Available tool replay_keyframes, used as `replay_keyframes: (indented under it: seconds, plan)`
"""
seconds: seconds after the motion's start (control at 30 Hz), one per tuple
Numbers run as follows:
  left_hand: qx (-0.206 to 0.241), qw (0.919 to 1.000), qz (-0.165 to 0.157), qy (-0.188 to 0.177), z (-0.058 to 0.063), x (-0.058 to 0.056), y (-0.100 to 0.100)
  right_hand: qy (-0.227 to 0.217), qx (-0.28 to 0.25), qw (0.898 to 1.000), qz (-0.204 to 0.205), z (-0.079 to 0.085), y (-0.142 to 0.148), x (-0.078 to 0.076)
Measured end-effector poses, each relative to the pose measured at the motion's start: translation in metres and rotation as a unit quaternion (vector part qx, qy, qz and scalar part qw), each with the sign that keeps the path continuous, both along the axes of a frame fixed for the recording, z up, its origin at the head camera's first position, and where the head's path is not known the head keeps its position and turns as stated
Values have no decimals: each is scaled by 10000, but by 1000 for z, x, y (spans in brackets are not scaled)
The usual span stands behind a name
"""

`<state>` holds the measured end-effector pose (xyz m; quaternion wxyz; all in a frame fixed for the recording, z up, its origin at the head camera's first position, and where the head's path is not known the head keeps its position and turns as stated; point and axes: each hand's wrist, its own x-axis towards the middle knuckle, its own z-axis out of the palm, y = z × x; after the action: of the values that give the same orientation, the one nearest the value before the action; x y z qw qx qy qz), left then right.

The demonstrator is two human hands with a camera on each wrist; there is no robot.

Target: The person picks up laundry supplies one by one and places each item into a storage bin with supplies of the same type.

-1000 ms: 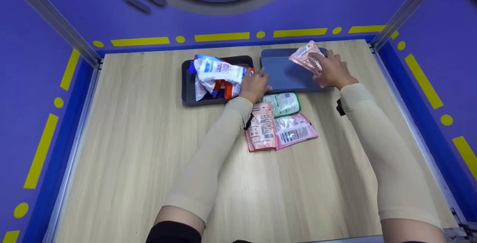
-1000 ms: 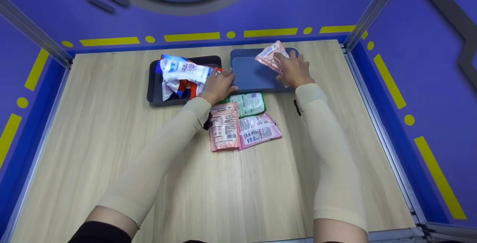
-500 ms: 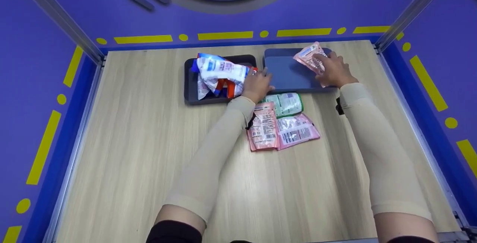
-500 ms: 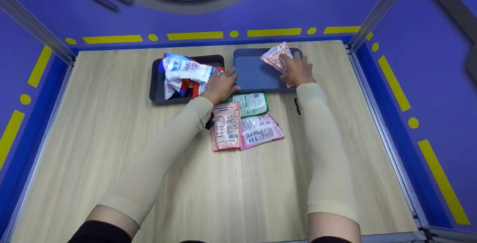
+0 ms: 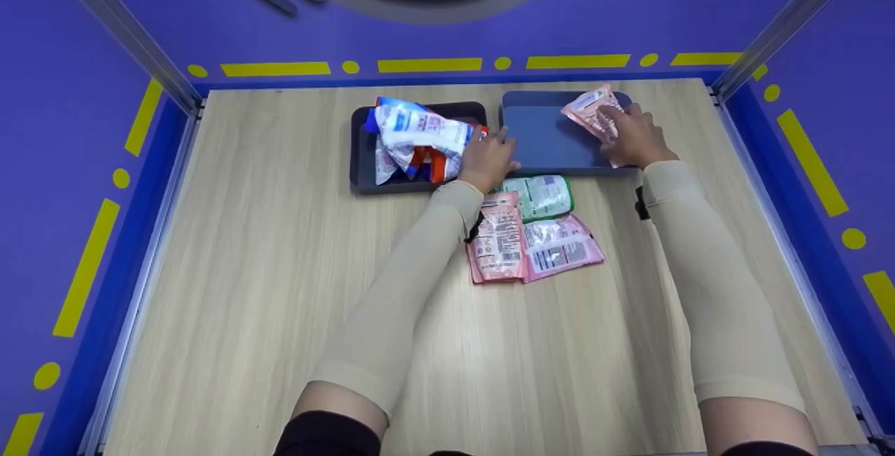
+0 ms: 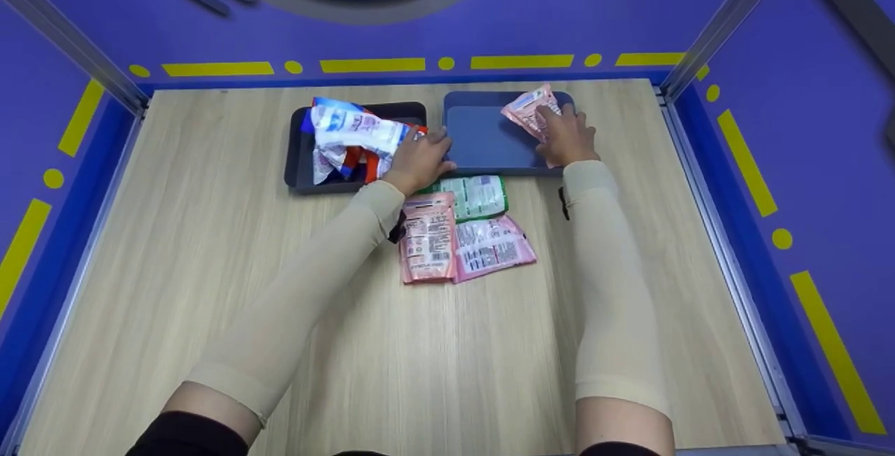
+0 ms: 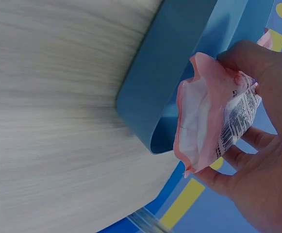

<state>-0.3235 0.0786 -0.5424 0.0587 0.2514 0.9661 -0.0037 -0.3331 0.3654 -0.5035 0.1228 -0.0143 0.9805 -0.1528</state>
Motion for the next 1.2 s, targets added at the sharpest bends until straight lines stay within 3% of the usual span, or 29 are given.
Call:
replay_keyframes:
  seconds: [0.73, 0.9, 1.2]
  plan:
    - [74, 9999, 10, -81, 0, -1, -1, -222, -110, 9993, -278, -15, -1, -8]
    - [87, 10000, 30, 1, 0, 0, -1, 26, 81, 9999, -65, -18, 0, -4]
    - [62, 9998, 9, 163, -1, 1, -1, 57, 278, 9991, 316, -22, 1, 1]
